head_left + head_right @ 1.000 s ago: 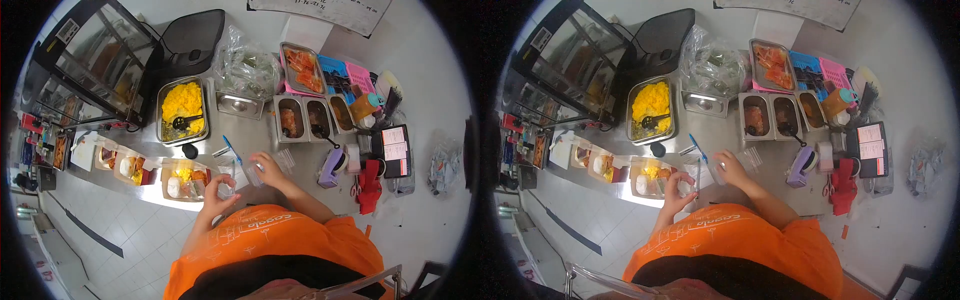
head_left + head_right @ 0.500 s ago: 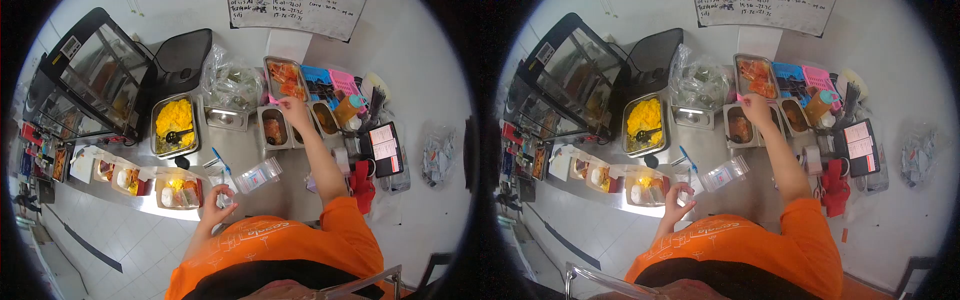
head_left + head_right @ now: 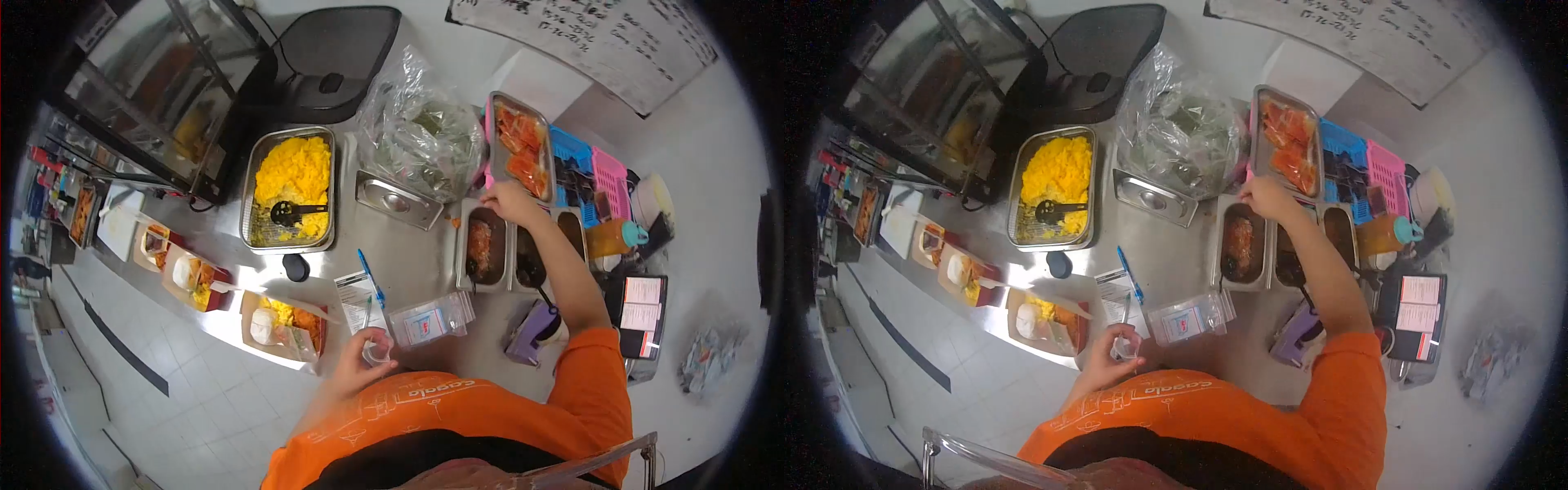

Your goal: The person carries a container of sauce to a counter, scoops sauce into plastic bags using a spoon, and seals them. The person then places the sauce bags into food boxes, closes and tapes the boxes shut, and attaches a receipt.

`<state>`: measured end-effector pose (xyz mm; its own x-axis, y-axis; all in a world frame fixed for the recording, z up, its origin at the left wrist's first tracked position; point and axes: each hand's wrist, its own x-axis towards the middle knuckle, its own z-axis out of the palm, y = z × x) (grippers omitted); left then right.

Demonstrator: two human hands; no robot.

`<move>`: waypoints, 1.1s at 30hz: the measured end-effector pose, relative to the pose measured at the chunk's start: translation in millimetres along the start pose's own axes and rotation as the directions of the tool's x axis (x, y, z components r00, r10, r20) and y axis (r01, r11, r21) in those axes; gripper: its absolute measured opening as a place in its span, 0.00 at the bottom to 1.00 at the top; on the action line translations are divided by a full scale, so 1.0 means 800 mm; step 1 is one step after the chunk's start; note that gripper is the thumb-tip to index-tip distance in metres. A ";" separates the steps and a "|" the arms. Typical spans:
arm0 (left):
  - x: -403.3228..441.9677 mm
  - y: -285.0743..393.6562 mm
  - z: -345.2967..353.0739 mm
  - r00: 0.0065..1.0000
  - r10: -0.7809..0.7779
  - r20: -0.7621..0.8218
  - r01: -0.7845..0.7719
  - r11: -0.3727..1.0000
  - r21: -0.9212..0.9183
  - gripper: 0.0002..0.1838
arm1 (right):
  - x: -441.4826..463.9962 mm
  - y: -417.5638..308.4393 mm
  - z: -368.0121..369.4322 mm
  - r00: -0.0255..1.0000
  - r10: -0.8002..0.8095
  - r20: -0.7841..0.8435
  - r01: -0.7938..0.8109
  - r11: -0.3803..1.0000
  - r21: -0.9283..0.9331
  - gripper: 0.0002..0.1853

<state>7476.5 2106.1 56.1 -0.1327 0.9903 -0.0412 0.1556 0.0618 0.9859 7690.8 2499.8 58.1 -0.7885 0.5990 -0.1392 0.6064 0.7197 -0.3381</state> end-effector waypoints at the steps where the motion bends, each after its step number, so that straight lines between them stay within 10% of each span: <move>1: 0.007 -0.006 0.002 0.999 -0.040 0.017 0.039 0.999 0.013 0.27 | -0.004 -0.002 -0.005 0.999 0.007 0.041 -0.008 1.000 0.020 0.09; 15: 0.086 -0.060 0.011 0.976 -0.055 0.208 0.063 0.997 -0.032 0.29 | -0.024 -0.009 -0.011 0.962 -0.007 0.273 -0.088 0.938 0.334 0.09; 24: 0.092 -0.053 0.010 0.984 0.008 0.175 -0.002 0.999 -0.034 0.30 | 0.037 -0.017 0.042 0.972 0.011 0.236 0.108 0.867 -0.487 0.06; 30: 0.074 -0.036 0.004 0.993 0.039 0.110 -0.039 0.999 -0.004 0.31 | 0.045 0.003 0.049 0.993 -0.042 0.108 0.083 0.908 -0.410 0.06; 33: 0.060 -0.026 0.000 0.994 0.095 0.063 -0.096 0.995 0.024 0.34 | 0.027 -0.014 0.012 0.999 0.021 -0.039 -0.024 0.997 -0.067 0.05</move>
<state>7466.6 2152.0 33.6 -0.0559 0.9975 0.0424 0.1910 -0.0310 0.9811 7666.2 2501.5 49.7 -0.7709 0.6274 -0.1104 0.6306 0.7270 -0.2719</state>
